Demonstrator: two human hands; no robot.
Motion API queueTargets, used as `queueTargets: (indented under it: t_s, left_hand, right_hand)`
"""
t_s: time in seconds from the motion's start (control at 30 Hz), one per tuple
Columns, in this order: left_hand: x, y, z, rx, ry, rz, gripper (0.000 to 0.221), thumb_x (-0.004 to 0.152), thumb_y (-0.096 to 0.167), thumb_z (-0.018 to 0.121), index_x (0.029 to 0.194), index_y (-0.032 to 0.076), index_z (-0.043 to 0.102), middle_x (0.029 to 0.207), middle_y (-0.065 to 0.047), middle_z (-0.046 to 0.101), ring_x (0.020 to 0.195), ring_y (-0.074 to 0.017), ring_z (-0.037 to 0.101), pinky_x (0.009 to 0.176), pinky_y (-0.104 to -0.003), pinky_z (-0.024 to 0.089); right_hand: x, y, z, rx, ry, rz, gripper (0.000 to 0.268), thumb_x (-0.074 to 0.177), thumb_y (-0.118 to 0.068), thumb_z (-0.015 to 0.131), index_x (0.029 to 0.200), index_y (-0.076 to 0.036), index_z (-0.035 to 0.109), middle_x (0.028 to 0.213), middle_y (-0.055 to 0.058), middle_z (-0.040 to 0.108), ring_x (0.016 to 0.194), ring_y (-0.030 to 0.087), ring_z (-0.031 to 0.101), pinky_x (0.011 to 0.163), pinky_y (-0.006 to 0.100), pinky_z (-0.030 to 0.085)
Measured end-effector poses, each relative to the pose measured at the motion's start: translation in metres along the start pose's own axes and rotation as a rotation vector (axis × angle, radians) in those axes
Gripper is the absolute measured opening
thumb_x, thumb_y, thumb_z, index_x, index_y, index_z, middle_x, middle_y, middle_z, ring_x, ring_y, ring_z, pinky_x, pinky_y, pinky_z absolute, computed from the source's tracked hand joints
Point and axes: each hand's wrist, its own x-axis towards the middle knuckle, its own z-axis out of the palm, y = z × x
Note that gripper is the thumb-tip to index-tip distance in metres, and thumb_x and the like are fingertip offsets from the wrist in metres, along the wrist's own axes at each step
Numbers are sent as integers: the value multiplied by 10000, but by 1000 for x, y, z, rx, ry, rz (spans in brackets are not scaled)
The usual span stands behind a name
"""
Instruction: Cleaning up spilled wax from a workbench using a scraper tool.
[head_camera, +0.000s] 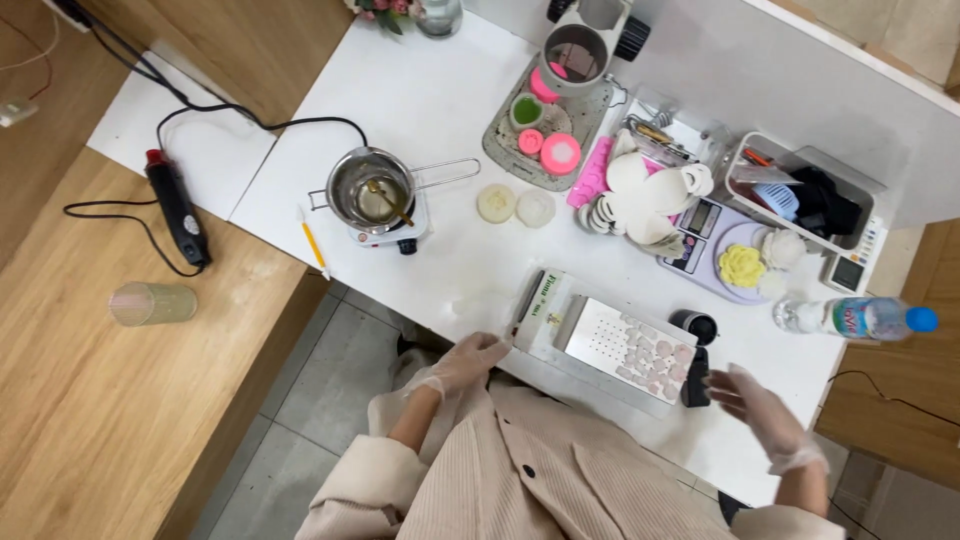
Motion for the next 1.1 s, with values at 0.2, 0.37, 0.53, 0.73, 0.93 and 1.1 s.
queueTargets:
  t_s: [0.2, 0.37, 0.53, 0.73, 0.93, 1.1]
  left_hand:
    - [-41, -29, -133, -7, 394, -222, 514, 944, 512, 554, 1076, 68, 775, 1040, -132, 798, 938, -261, 747, 920, -386, 545]
    - [28, -88, -235, 386, 876, -257, 518, 939, 517, 630, 1108, 27, 649, 1097, -191, 726, 1000, -348, 720, 850, -477, 575]
    - [76, -111, -287, 527, 529, -362, 521, 913, 499, 593, 1177, 56, 665, 1168, -212, 707, 1079, -379, 688, 913, -500, 557]
    - [108, -141, -325, 625, 321, -250, 525, 939, 469, 545, 1111, 13, 742, 1121, -246, 741, 1062, -410, 702, 931, -500, 549]
    - [41, -122, -306, 679, 249, -75, 469, 969, 466, 529, 1116, 51, 691, 987, -211, 750, 926, -376, 734, 797, -480, 585]
    - [-8, -150, -256, 693, 60, 123, 321, 974, 331, 555, 1147, 72, 633, 910, -155, 749, 787, -285, 761, 646, -395, 627]
  right_hand:
    - [-77, -92, 40, 41, 541, -269, 588, 1151, -409, 301, 1346, 50, 611, 1292, 243, 664, 1172, 335, 634, 1025, 436, 498]
    - [-101, -148, 147, 111, 74, -636, 473, 1123, -317, 404, 1337, 49, 614, 1230, 135, 680, 1042, 205, 612, 900, 338, 495]
    - [-87, -202, 346, -8, -389, -614, 469, 1012, -323, 495, 1294, 16, 655, 1179, 105, 737, 1021, 181, 671, 947, 336, 547]
    - [-31, -219, 524, 13, -344, -540, 491, 1012, -411, 505, 1291, -42, 670, 1056, 66, 739, 929, 132, 672, 910, 285, 561]
    - [-21, -197, 594, 41, -53, -352, 551, 948, -463, 602, 1312, -49, 616, 1048, 91, 691, 923, 162, 657, 880, 302, 544]
    - [-24, -166, 603, 63, 69, -217, 578, 912, -464, 666, 1294, -35, 597, 1036, 106, 703, 922, 185, 674, 865, 313, 540]
